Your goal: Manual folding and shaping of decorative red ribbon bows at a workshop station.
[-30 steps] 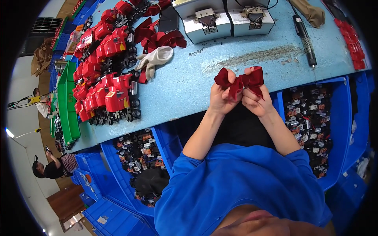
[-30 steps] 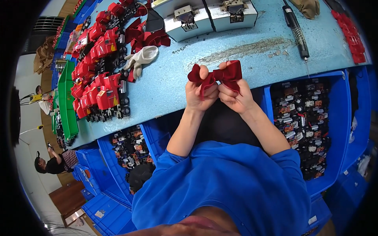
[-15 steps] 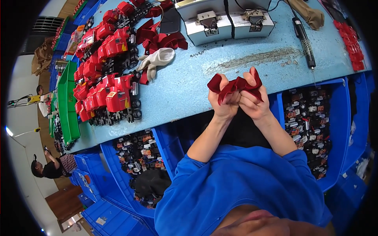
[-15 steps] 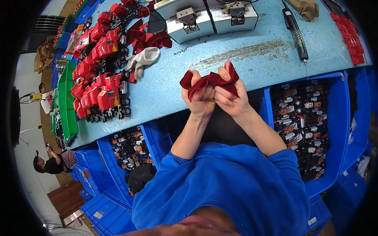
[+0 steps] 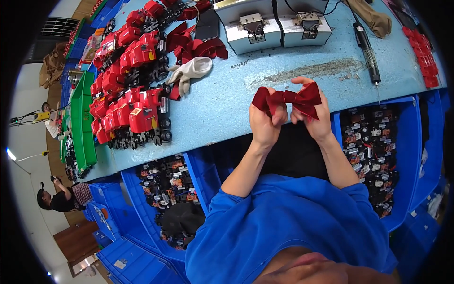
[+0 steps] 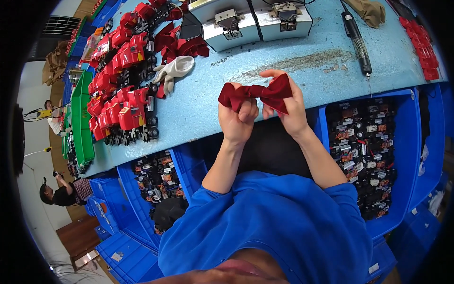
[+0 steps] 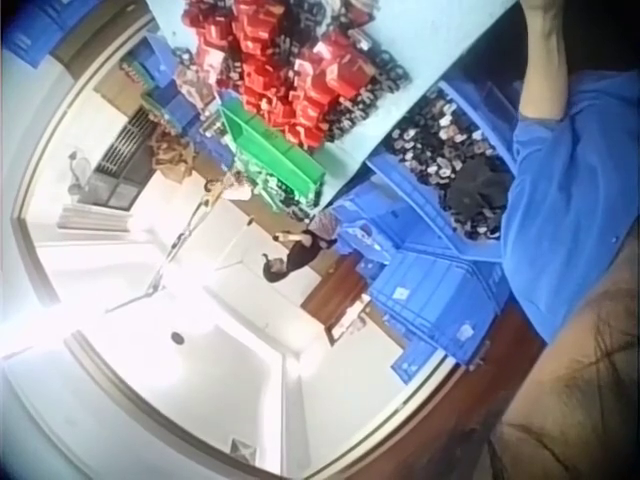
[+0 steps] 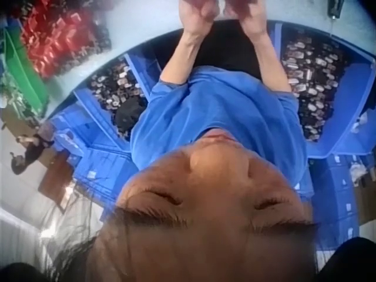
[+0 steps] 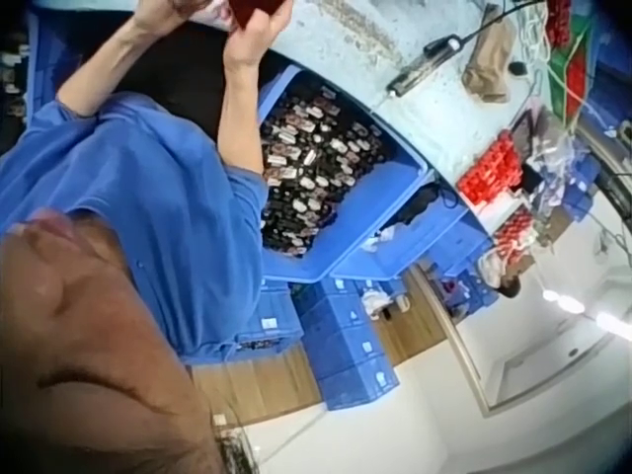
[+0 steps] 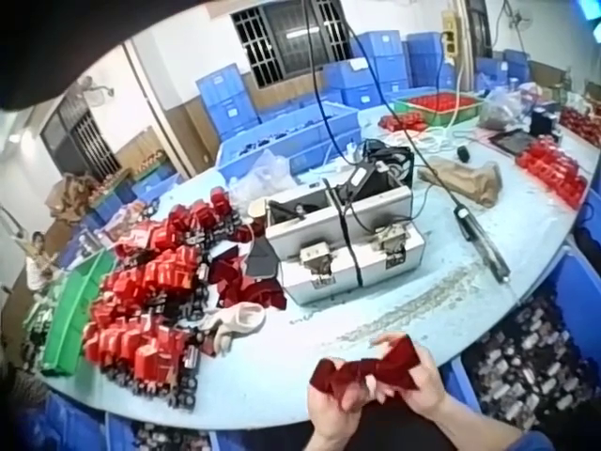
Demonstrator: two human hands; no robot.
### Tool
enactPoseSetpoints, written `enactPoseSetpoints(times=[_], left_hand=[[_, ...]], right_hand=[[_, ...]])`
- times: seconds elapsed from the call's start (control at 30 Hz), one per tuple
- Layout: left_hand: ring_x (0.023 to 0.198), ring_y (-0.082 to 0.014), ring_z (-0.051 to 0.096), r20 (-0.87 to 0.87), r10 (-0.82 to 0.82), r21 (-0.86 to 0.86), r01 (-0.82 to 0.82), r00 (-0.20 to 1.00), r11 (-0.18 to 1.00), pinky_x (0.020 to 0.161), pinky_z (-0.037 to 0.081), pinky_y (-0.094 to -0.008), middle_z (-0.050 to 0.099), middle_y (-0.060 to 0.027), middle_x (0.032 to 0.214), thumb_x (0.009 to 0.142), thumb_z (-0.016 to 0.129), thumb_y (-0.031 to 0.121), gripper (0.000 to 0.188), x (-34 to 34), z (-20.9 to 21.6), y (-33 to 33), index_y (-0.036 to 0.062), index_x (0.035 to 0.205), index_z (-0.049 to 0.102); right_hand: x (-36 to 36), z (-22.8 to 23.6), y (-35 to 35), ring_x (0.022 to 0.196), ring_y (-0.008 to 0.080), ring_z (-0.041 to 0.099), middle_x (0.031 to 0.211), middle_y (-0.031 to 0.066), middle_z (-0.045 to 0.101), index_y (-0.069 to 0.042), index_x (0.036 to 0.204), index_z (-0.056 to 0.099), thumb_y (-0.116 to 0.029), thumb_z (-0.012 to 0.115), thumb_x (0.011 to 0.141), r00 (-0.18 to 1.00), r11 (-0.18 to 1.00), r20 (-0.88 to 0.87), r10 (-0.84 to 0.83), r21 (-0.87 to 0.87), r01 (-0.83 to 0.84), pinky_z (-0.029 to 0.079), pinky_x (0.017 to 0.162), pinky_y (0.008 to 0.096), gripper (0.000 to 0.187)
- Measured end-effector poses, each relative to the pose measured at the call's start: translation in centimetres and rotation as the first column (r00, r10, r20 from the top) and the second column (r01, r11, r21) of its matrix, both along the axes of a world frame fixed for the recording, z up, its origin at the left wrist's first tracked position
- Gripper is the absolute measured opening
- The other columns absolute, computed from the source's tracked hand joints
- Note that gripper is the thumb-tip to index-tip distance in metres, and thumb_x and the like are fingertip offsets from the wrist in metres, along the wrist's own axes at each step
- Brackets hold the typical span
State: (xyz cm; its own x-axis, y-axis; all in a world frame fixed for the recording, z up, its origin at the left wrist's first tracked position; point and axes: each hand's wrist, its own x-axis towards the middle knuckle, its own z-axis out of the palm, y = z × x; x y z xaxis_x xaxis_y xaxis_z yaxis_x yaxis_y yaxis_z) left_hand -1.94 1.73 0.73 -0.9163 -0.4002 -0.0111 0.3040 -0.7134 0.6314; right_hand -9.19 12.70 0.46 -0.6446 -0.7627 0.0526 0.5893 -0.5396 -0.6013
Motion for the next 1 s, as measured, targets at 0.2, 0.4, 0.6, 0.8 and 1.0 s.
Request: enactPoseSetpoints(times=[0.2,0.4,0.6,0.8,1.0], left_hand=[[0.068,-0.0078,0.049,0.133,0.264,-0.662,-0.113,0.955,0.741,0.06,0.04,-0.02,0.053,-0.0071,0.088,0.081,0.031,-0.001,0.043,0.4,0.7,-0.8,0.0064,0.121,0.042],[0.083,-0.0136,0.049,0.059,0.009,-0.705,0.036,0.998,0.709,0.078,0.038,-0.0226,0.049,-0.0101,0.101,0.078,0.04,0.001,0.024,0.4,0.6,-2.3,-0.0021,0.091,0.06],[0.068,-0.0123,0.039,-0.019,0.195,-0.144,-0.196,0.981,0.97,0.062,0.035,-0.0238,0.043,-0.0057,0.07,0.082,0.036,0.003,0.012,-1.1,1.0,0.6,0.0045,0.072,0.039],[0.065,-0.0108,0.036,-0.084,0.436,0.029,-0.435,0.896,0.9,0.06,0.033,-0.0221,0.042,-0.005,0.067,0.085,0.037,0.006,0.014,-2.5,1.7,2.3,0.0064,0.071,0.038],[0.063,-0.0108,0.036,-0.097,0.456,0.093,-0.448,0.885,0.889,0.06,0.033,-0.022,0.043,-0.0042,0.066,0.087,0.039,0.008,0.016,-2.7,1.9,2.1,0.0076,0.071,0.038]], right_hand=[[-0.6,0.3,-0.9,0.085,0.0148,0.057,0.095,0.0104,0.058,-0.001,0.109,0.054,-0.004,0.051,0.078,0.778,0.829,-0.525,-0.347,0.217,0.516,0.045,0.079,0.0257,0.031],[-0.6,-0.7,-0.6,0.073,0.0141,0.051,0.079,0.0074,0.054,-0.001,0.066,0.05,0.005,0.04,0.074,0.781,0.905,-0.585,-0.219,0.179,0.387,0.041,0.068,0.0242,0.014],[0.6,-0.4,-2.6,0.059,0.0106,0.036,0.063,0.0026,0.041,-0.008,0.063,0.036,0.0,0.038,0.075,0.905,0.92,-0.258,-0.338,0.114,0.376,0.031,0.054,0.0227,0.014],[1.5,2.1,-5.1,0.055,0.0092,0.032,0.058,0.0005,0.037,-0.009,0.064,0.035,0.001,0.035,0.074,0.865,0.866,0.043,-0.5,0.032,0.499,0.029,0.052,0.0217,0.014],[1.3,2.6,-5.3,0.052,0.0084,0.03,0.057,0.0004,0.037,-0.01,0.063,0.035,0.001,0.035,0.074,0.861,0.864,0.085,-0.501,-0.002,0.503,0.027,0.049,0.0223,0.016]])
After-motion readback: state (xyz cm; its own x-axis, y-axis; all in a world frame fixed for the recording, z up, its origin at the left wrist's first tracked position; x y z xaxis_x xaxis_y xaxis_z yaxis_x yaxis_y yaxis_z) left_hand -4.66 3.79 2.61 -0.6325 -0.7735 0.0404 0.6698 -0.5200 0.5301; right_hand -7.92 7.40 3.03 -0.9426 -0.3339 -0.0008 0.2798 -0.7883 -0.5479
